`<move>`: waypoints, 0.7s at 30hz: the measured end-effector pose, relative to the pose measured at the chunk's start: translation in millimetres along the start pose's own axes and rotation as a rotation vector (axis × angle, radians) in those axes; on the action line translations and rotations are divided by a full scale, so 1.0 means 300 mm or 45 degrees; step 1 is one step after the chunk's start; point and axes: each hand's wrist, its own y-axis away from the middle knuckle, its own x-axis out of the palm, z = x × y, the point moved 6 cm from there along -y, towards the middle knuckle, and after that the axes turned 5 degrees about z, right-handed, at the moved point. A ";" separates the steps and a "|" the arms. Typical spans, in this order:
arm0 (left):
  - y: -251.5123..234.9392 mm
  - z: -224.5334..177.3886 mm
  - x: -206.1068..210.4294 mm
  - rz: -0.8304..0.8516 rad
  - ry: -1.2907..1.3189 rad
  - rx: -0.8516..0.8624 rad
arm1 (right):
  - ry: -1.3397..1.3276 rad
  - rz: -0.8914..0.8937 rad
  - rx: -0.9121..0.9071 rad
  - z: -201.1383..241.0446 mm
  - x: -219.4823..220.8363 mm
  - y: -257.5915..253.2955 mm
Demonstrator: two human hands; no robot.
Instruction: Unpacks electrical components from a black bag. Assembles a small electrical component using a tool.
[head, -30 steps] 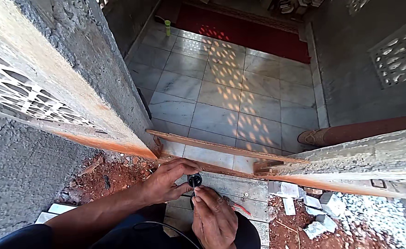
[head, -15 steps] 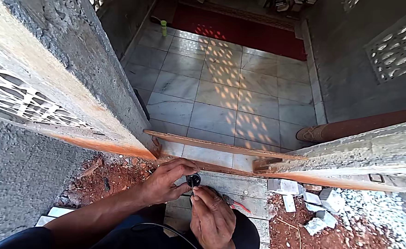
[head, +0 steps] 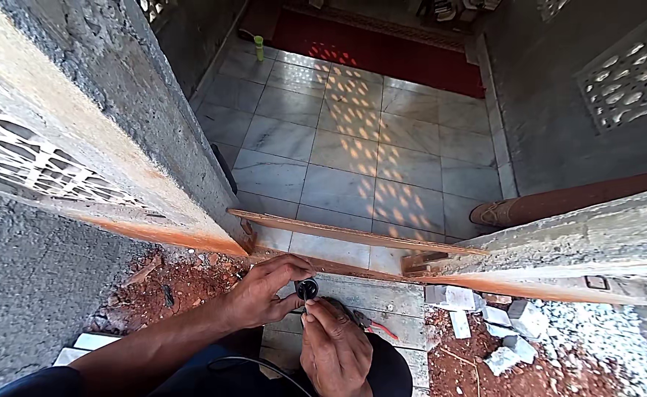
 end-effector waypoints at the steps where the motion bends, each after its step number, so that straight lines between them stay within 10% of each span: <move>1: 0.001 0.000 0.001 0.001 -0.004 -0.002 | -0.010 0.001 0.007 -0.002 0.000 0.000; 10: -0.003 0.037 -0.019 -0.093 0.029 -0.189 | -0.600 -0.278 0.342 -0.074 -0.028 0.010; 21: 0.065 0.125 0.054 -0.521 1.801 -0.949 | -0.661 -0.275 0.494 -0.119 -0.013 0.028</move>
